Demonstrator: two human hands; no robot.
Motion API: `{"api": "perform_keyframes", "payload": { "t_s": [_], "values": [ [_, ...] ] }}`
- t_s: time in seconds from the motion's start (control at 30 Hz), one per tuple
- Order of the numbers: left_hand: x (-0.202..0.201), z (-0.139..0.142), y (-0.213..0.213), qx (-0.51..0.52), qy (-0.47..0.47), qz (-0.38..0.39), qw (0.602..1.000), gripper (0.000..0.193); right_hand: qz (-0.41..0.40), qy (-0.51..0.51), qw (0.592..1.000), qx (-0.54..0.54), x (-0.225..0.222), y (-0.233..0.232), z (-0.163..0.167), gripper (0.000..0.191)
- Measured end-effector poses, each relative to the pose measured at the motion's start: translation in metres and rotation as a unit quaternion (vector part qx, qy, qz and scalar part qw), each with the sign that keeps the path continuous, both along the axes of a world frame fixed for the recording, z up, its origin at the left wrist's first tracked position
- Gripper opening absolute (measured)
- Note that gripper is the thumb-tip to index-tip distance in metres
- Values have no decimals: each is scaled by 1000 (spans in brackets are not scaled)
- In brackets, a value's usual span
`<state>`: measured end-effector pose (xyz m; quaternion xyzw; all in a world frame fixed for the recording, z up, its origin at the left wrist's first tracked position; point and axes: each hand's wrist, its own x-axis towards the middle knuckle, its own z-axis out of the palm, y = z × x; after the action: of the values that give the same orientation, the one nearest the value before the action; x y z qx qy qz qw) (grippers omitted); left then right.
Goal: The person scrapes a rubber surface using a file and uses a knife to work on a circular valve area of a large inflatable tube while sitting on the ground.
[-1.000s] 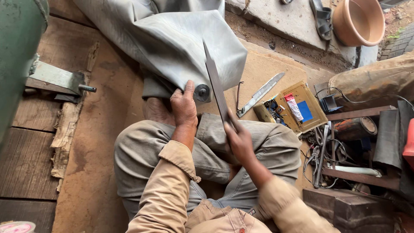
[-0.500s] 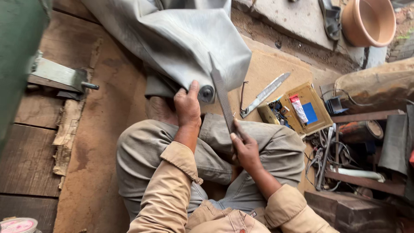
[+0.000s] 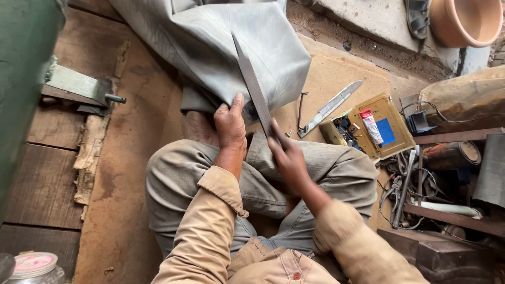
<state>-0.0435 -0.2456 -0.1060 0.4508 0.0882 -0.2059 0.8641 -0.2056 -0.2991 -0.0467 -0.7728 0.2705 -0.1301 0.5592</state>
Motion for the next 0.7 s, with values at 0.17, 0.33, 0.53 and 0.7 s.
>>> {"api": "perform_keyframes", "payload": {
  "t_s": [0.17, 0.33, 0.53, 0.7],
  "values": [
    [0, 1, -2, 43, 1, -15, 999, 25, -113, 65, 964, 230, -69, 11, -1, 62],
    [4, 10, 0, 173, -81, -20, 981, 31, -134, 2, 940, 315, -35, -23, 7, 29],
    [6, 16, -1, 117, -13, -32, 993, 39, -87, -249, 927, 268, -10, -88, 85, 36],
    [5, 21, -2, 134, -27, -25, 990, 39, -113, -227, 925, 282, 2, -98, 118, 67]
  ]
}}
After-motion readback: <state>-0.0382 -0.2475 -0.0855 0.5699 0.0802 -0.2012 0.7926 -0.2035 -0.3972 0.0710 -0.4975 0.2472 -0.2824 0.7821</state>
